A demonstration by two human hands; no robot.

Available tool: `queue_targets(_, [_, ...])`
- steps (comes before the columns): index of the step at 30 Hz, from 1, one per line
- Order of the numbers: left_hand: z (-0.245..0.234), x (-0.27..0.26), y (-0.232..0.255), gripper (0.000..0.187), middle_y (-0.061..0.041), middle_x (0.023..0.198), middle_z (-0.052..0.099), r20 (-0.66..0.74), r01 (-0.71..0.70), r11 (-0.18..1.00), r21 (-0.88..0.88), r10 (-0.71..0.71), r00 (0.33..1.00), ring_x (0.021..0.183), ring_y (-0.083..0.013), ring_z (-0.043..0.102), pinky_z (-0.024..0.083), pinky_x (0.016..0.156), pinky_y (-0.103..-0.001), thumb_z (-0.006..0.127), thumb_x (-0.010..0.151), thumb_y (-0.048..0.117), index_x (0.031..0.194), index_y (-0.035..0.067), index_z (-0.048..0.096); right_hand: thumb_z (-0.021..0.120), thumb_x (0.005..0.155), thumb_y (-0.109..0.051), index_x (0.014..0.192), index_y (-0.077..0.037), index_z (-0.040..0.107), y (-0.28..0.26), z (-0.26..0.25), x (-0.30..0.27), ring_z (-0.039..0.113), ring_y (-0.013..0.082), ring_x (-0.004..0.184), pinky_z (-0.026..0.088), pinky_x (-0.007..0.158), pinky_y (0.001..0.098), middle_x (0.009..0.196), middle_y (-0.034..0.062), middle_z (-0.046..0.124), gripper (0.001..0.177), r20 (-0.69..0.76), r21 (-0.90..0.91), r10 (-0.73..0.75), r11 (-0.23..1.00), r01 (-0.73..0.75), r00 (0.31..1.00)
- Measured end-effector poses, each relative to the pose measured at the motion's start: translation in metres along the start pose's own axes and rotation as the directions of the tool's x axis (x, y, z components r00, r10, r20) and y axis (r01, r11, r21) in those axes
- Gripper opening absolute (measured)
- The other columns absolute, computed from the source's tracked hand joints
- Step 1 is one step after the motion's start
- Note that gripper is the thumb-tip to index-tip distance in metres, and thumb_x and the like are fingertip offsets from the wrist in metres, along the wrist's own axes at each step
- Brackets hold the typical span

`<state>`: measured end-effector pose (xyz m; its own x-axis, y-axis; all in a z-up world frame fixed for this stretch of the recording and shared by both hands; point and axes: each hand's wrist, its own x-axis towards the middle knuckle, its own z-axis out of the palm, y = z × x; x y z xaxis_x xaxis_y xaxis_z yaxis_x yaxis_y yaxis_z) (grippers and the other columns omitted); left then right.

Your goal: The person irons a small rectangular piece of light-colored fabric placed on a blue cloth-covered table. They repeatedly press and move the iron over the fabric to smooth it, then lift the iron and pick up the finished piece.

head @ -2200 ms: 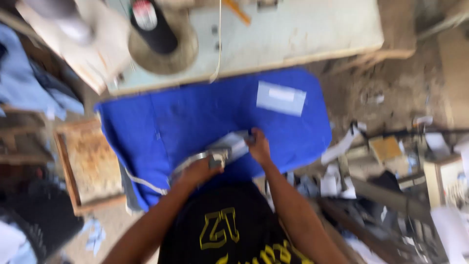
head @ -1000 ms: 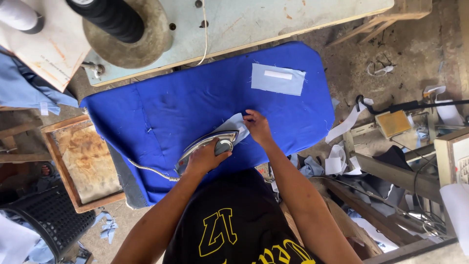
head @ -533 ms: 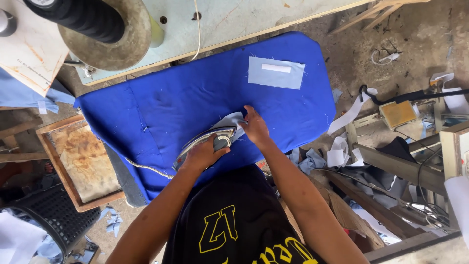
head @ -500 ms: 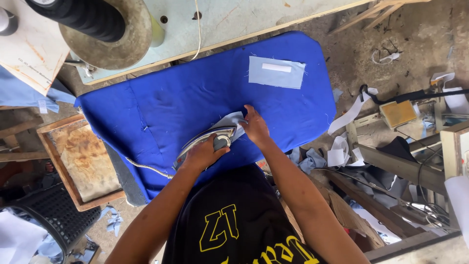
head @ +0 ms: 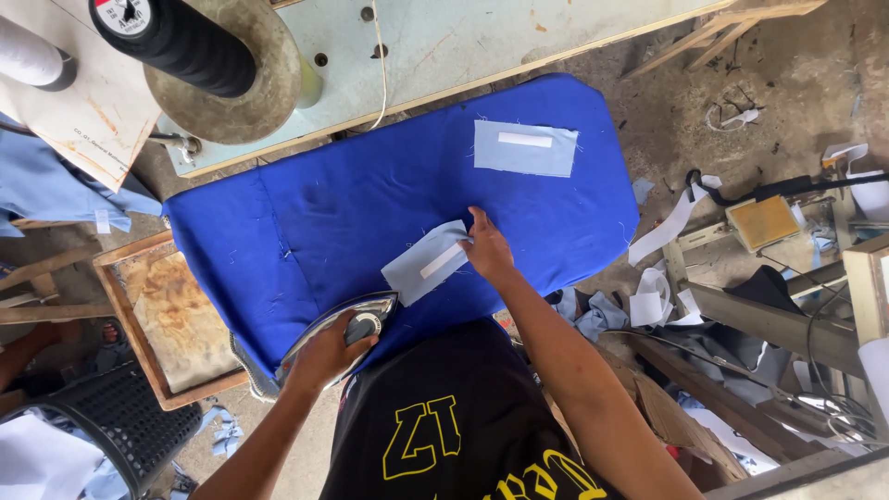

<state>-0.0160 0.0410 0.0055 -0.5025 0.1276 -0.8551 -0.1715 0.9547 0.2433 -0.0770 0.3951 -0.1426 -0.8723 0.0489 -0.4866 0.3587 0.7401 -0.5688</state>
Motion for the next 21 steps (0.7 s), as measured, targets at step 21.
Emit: queue_targets(21, [0.01,0.065,0.091,0.077,-0.026,0.129,0.071,-0.067,-0.147,0.987,0.062,0.151,0.986,0.127,-0.0473,0.067,0.053,0.106,-0.058,0.051,0.098,0.073,0.161,0.031,0.038,0.07,0.099,-0.02,0.16,-0.009,0.034,-0.004,-0.005,-0.007,0.068,0.0443,0.115,0.058,0.097,0.0565,0.113,0.0193,0.067,0.072,-0.047,0.101,-0.05,0.993,0.055,0.998])
